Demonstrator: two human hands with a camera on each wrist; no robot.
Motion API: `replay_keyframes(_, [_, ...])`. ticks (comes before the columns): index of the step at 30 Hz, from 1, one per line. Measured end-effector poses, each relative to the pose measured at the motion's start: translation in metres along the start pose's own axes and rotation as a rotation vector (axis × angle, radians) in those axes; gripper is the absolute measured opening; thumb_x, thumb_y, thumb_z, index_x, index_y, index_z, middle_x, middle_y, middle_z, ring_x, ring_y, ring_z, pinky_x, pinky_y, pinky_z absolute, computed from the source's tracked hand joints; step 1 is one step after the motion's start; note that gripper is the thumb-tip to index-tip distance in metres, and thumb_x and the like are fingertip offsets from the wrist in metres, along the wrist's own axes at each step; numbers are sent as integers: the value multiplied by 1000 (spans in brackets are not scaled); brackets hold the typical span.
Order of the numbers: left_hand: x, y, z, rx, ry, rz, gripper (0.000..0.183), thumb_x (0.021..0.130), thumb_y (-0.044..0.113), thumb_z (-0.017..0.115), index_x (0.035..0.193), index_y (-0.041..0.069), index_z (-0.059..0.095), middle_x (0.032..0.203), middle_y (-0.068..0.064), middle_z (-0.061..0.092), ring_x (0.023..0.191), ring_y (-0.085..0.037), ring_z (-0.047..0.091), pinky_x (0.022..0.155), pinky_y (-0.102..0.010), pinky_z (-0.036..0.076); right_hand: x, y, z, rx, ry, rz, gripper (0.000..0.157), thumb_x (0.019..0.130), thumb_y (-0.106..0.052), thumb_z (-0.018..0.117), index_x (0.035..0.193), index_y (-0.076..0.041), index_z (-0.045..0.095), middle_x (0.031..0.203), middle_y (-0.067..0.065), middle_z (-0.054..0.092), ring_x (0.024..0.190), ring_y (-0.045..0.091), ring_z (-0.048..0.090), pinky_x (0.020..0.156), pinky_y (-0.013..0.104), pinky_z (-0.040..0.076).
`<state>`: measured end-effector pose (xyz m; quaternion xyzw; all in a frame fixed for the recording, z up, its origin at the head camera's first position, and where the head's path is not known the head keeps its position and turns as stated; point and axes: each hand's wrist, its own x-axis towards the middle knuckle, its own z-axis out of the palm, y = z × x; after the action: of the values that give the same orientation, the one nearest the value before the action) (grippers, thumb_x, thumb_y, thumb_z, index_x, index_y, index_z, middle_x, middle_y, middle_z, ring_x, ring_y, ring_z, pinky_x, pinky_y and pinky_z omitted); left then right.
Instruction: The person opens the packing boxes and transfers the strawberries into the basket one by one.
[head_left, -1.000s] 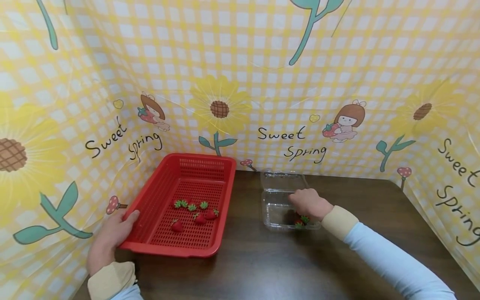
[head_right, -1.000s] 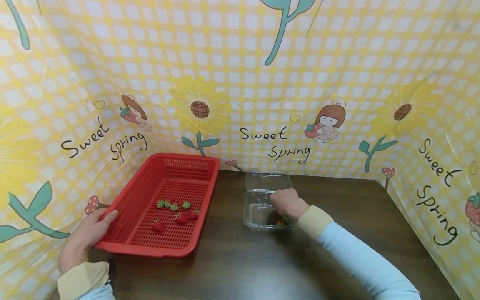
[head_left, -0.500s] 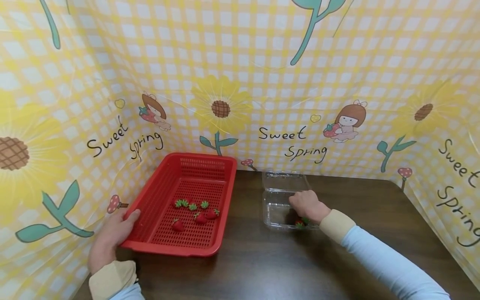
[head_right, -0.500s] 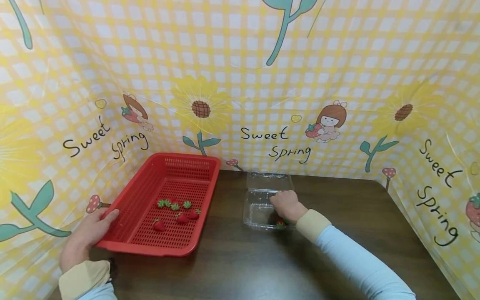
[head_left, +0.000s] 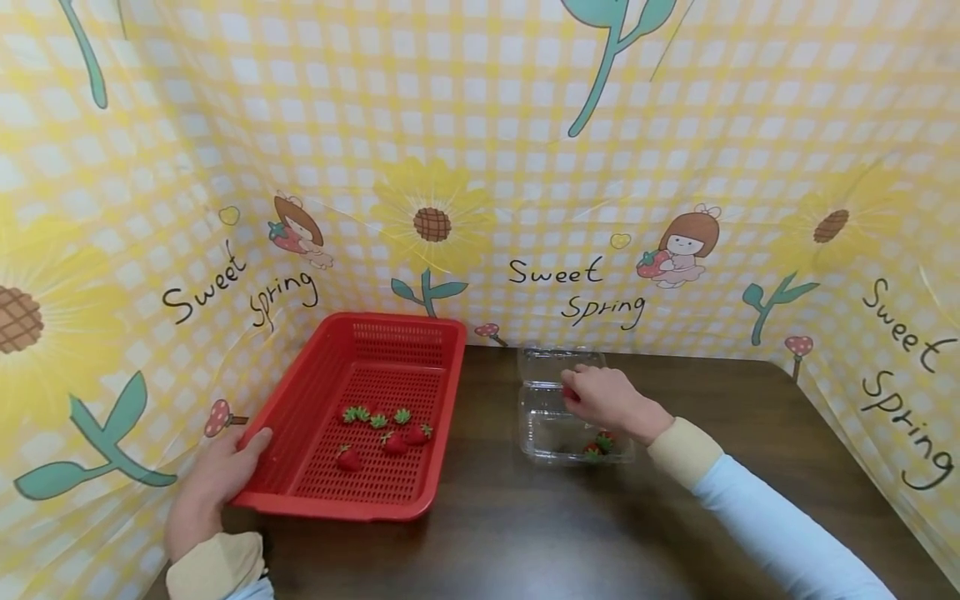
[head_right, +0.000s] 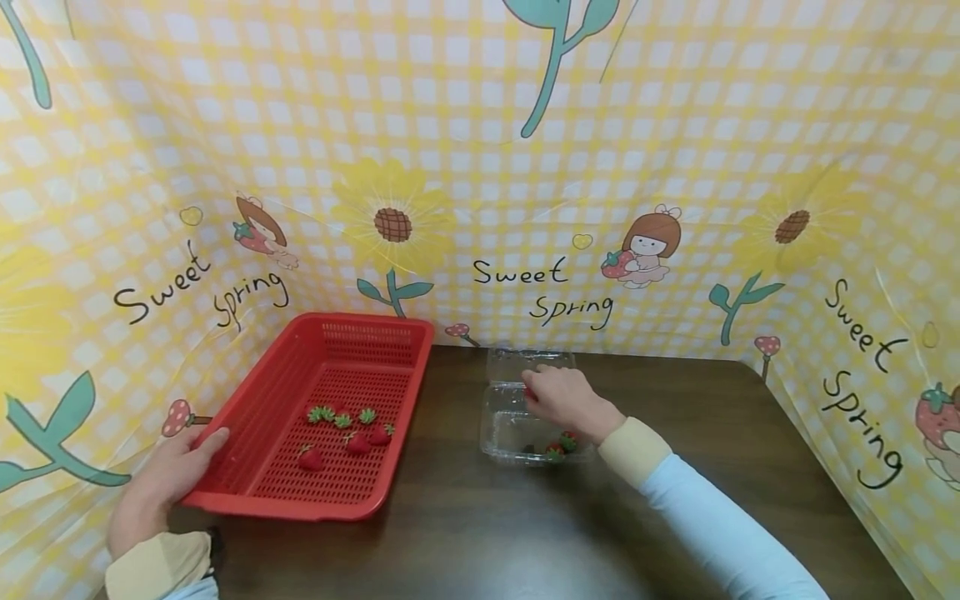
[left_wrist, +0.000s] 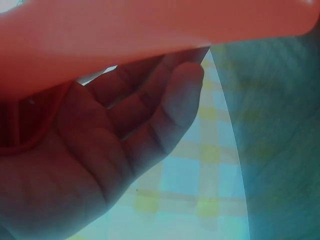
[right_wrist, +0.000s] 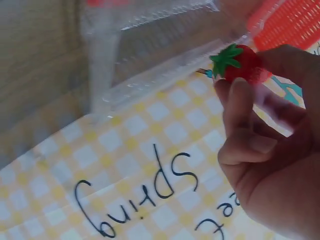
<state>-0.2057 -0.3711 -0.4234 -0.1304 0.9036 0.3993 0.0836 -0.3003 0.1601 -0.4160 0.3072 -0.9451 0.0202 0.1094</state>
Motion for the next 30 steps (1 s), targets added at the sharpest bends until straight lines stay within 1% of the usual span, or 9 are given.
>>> replay_keyframes(3, [1,-1,0,20,9,18,70,102,52,36,134,-9,40,105,-24,64,78,-17,64,66,-31,49,7,-6,-5,6,54,-11,24,90,-23,67,79,-16,47,67,-3,42,51,10,37,44,26,26])
replay_keyframes(5, [1,0,0,39,17,32,68,102,51,36,134,-10,41,105,-24,63,80,-18,63,66,-30,48,13,-11,-8,8,91,-25,22,91,-24,67,81,-17,49,69,-4,46,52,9,40,44,26,31])
replay_keyframes(9, [-1,3,2,71,33,61,66,103,49,37,132,-10,42,104,-23,62,83,-21,62,67,-30,47,23,-22,-15,65,147,-33,15,92,-28,67,88,-18,56,79,-6,57,59,7,54,51,28,45])
replay_keyframes(11, [-1,5,2,79,35,74,65,103,48,37,131,-10,43,102,-21,63,82,-21,61,66,-30,46,27,-28,-18,109,169,-39,13,92,-27,68,91,-18,58,83,-6,61,65,8,60,55,29,49])
replay_keyframes(14, [-1,7,4,43,30,86,61,103,45,38,130,-10,44,100,-21,64,78,-20,63,65,-31,48,34,-38,-22,113,222,-89,13,91,-24,69,93,-17,58,85,-5,61,64,8,60,55,28,49])
replay_keyframes(17, [0,8,3,11,23,91,59,104,44,39,129,-9,44,102,-22,65,77,-19,65,65,-31,51,42,-50,-25,75,294,-167,14,90,-22,70,92,-16,58,82,-3,58,57,8,55,49,26,46])
replay_keyframes(20, [0,8,2,28,28,91,61,103,45,39,131,-9,44,104,-23,64,78,-19,64,66,-31,50,54,-64,-24,54,342,-227,13,90,-23,70,93,-16,59,83,-3,57,56,7,54,48,24,45])
replay_keyframes(25, [-2,4,0,36,24,72,64,103,48,38,132,-8,43,105,-24,64,78,-18,64,66,-31,50,73,-89,-19,85,349,-306,13,90,-24,70,97,-16,62,85,-3,60,64,8,56,54,26,48])
replay_keyframes(30, [-4,0,1,27,21,49,66,103,48,38,133,-10,41,106,-24,63,78,-18,63,66,-30,49,90,-122,-11,110,303,-376,13,92,-25,66,100,-15,62,87,-2,61,77,12,57,65,28,50])
